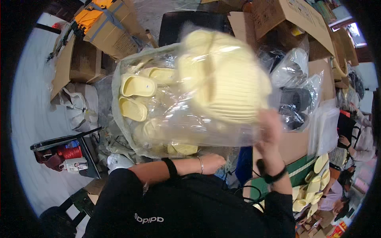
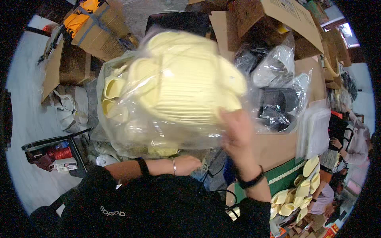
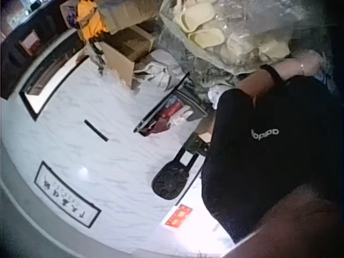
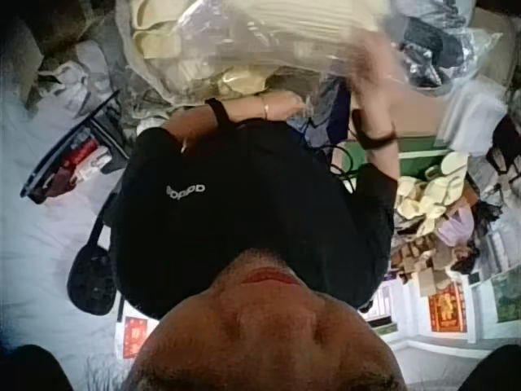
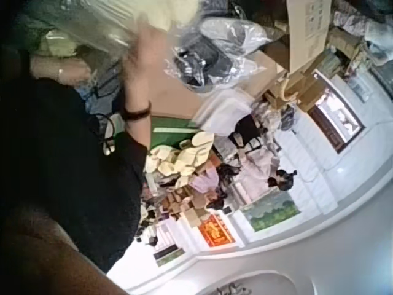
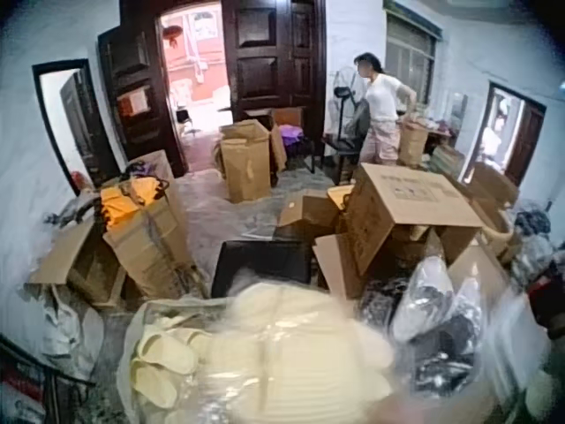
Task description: The person is sorting and bagging pairs of yellow, white, and black sandals into plastic bags at a factory workbench.
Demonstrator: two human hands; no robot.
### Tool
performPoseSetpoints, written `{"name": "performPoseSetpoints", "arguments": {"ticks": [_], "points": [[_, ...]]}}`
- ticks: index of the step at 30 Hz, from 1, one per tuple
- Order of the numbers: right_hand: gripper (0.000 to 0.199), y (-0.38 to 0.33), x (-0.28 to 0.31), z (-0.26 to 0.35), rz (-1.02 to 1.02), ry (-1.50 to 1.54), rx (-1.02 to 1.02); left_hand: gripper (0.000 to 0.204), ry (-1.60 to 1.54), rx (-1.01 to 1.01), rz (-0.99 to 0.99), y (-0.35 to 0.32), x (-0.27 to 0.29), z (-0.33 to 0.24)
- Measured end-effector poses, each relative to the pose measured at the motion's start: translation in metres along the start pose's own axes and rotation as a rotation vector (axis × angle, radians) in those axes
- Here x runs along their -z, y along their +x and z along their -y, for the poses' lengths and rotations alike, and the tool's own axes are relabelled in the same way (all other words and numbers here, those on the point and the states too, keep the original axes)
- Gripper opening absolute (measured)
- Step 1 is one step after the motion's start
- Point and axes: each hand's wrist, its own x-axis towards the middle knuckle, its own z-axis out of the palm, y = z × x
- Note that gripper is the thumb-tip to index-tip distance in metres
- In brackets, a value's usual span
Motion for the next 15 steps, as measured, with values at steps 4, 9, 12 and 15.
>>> {"name": "performPoseSetpoints", "arguments": {"ticks": [4, 9, 12, 15], "points": [[0.049, -0.014, -0.151, 0.004, 0.609, 0.048, 0.039, 0.017, -0.006, -0.087, 0.024, -0.028, 0.014, -0.023], [0.042, -0.014, -0.179, 0.003, 0.751, 0.123, 0.042, 0.019, 0.228, 0.012, -0.841, -0.059, 0.087, -0.001], [0.040, -0.010, -0.132, -0.009, 0.603, 0.182, 0.149, 0.054, 0.565, 0.328, -1.021, -0.056, 0.124, 0.037], [0.037, -0.027, -0.065, -0.045, 0.249, -0.027, -0.178, 0.068, 0.701, 0.610, -0.730, -0.049, 0.138, 0.066]]}}
